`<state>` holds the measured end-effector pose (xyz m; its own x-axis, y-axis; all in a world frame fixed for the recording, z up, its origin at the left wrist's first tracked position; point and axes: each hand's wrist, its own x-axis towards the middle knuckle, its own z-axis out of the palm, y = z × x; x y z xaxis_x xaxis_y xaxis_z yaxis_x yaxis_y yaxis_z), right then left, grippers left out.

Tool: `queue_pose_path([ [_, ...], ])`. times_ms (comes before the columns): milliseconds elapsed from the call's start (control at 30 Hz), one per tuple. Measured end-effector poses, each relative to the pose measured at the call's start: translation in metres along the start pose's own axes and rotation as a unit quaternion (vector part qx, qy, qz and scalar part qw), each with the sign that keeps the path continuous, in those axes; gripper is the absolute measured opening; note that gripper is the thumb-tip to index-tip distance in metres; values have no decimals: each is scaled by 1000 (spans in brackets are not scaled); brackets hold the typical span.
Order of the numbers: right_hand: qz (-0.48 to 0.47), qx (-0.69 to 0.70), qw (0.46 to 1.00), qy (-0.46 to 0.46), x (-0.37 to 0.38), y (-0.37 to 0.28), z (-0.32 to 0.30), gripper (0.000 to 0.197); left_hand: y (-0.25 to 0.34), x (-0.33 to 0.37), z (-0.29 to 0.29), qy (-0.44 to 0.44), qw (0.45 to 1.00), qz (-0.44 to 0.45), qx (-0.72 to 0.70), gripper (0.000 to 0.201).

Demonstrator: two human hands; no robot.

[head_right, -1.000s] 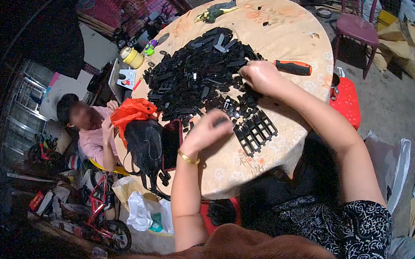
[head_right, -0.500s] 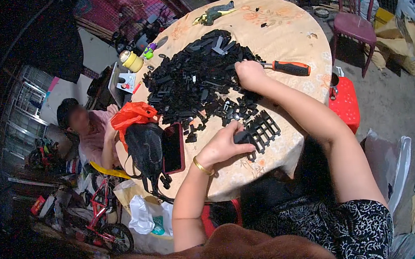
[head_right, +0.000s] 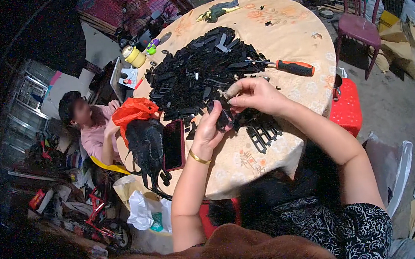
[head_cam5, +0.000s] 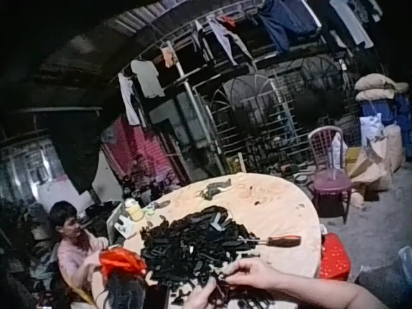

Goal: The person assembles a plastic track by connecting interlocking plastic links together by hand from a pile on the table.

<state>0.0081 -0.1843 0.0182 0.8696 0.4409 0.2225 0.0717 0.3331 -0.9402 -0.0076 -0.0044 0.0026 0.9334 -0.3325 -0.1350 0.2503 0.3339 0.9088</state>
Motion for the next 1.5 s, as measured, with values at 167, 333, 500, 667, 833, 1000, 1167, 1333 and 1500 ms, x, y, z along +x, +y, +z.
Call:
queue_pose_path([
  [167, -27, -99, 995, 3, -7, 4, 2, 16, -1, -2, 4, 10, 1000, 16, 14, 36],
  [333, -122, -223, 965, 70, -11, 5, 10, 14, -3, -3, 9, 31, 998, 37, 45, 30],
  [500, -219, -378, 894, 102, -19, 0, 21, 14, -5, -5, 13, 39, 996, 63, 43, 28],
  [667, -246, -431, 861, 116, -23, -3, 27, 14, -7, -5, 19, 61, 993, 82, 59, 25],
  [833, -244, -436, 865, 56, -26, -6, 30, 19, -16, -3, 13, 118, 948, 205, 210, 25],
  [1000, -252, -545, 800, 7, -30, 4, 19, 14, -10, -11, 27, 163, 890, 245, 349, 23],
  [1167, -251, -595, 762, -47, -39, 3, 22, 12, -20, -9, 25, 185, 883, 267, 338, 22],
  [1333, -225, -590, 774, -38, -43, 8, 24, 14, -20, -10, 30, 206, 876, 274, 340, 22],
  [1500, -196, -590, 783, -24, -31, 0, 7, 22, -13, 1, 19, 182, 959, 190, 103, 17],
])
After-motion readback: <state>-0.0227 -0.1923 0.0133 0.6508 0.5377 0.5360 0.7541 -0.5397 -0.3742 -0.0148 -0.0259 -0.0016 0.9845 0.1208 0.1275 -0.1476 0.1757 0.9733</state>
